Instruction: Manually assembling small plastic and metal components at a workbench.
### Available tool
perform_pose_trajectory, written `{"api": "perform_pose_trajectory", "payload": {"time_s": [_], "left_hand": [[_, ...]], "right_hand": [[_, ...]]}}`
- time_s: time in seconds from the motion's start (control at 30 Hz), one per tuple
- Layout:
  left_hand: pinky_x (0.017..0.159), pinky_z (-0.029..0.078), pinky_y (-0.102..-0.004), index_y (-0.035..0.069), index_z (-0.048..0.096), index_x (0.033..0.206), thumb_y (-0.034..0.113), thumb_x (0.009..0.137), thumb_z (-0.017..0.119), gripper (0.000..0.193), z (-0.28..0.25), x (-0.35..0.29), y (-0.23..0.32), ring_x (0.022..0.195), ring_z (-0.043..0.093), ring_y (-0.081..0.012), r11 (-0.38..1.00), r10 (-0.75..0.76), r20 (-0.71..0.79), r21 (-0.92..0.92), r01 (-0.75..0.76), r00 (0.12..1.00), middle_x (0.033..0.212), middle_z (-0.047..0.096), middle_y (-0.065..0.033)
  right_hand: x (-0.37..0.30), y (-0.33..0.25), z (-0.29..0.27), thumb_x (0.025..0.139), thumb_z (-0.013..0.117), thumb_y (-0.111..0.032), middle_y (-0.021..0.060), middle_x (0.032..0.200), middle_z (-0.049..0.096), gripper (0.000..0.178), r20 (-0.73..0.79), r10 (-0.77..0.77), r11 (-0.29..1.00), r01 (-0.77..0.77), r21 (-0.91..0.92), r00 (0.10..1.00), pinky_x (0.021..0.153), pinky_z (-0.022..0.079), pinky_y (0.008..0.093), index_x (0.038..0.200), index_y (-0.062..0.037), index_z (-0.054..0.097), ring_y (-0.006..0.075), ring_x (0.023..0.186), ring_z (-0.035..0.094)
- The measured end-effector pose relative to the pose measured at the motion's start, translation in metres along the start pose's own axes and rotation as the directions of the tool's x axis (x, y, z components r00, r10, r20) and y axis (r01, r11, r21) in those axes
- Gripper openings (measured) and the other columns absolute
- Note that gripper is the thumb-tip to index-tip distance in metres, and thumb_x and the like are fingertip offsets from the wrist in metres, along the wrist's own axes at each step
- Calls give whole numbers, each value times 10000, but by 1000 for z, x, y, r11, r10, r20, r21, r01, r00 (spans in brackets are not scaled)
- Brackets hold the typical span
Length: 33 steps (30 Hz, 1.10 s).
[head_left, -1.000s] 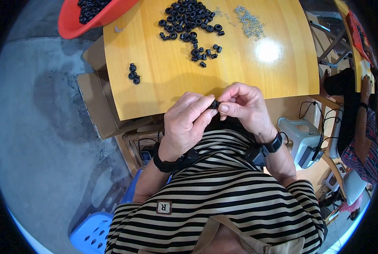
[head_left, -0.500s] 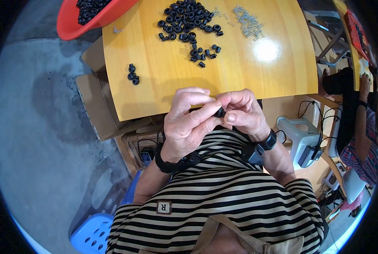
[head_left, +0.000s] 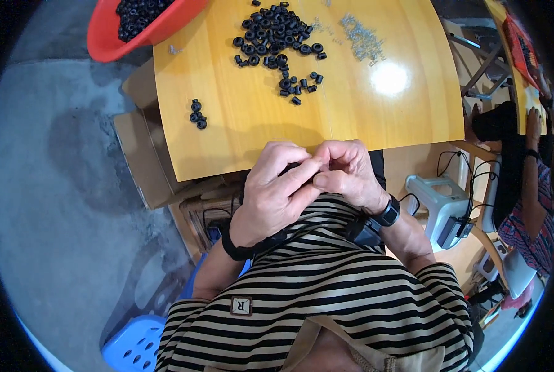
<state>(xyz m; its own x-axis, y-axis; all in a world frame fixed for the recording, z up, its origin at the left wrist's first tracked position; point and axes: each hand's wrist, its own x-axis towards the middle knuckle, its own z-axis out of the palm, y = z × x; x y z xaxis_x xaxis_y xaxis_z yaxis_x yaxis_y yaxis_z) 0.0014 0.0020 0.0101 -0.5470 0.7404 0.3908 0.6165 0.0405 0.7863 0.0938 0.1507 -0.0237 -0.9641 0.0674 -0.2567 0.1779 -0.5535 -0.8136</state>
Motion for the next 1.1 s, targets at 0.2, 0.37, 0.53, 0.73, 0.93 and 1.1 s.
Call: {"api": "perform_pose_trajectory", "payload": {"time_s": [0.2, 0.37, 0.53, 0.73, 0.93, 1.1], "left_hand": [[660, 505, -345, -33, 676, 978, -64, 608, 766, 382, -3, 0, 0, 805, 596, -278, 996, 92, 7, 19, -92, 996, 897, 591, -111], [657, 509, -341, -51, 675, 959, -46, 604, 762, 366, 0, -2, -4, 799, 604, -280, 991, 133, -6, -15, -133, 991, 894, 596, -114], [655, 512, -336, -51, 678, 948, -38, 599, 765, 360, -1, -2, -3, 796, 609, -275, 992, 125, 2, -5, -125, 992, 900, 607, -116], [684, 518, -338, -39, 681, 974, -31, 614, 777, 373, 2, -7, -6, 825, 614, -272, 994, 108, -5, 0, -108, 994, 929, 619, -111], [729, 525, -344, -20, 684, 1004, -13, 625, 789, 393, 1, -5, -4, 871, 621, -283, 1000, 3, -7, 11, -3, 1000, 967, 630, -106], [749, 526, -352, -22, 684, 999, -9, 636, 790, 379, 3, -9, -7, 889, 627, -290, 1000, 29, -13, 8, -29, 999, 983, 637, -114]], "right_hand": [[0, -1, 0, 804, 692, -79, -62, 703, 567, 94, 55, 62, 998, -63, 4, 997, 561, 367, 185, 782, -33, 613, 0, 641, 467], [2, -2, -3, 814, 696, -91, -48, 724, 581, 98, 112, 94, 995, -96, 19, 989, 582, 383, 189, 804, -30, 621, 7, 659, 483], [5, -8, -5, 739, 783, -162, -43, 729, 546, 236, 188, 147, 989, -148, -12, 971, 559, 341, 198, 805, -29, 600, 33, 644, 458], [11, -6, -2, 723, 809, -164, -55, 718, 518, 256, 237, 242, 946, -283, 158, 941, 563, 322, 199, 777, -55, 584, 33, 645, 434], [12, 3, -7, 781, 795, -155, -94, 668, 444, 229, 217, 123, 982, -150, 112, 969, 556, 297, 203, 741, -95, 578, 25, 624, 403], [9, 3, 2, 792, 783, -148, -90, 673, 467, 216, 188, 102, 978, -133, 163, 977, 542, 281, 199, 746, -93, 579, 17, 616, 391]]}}
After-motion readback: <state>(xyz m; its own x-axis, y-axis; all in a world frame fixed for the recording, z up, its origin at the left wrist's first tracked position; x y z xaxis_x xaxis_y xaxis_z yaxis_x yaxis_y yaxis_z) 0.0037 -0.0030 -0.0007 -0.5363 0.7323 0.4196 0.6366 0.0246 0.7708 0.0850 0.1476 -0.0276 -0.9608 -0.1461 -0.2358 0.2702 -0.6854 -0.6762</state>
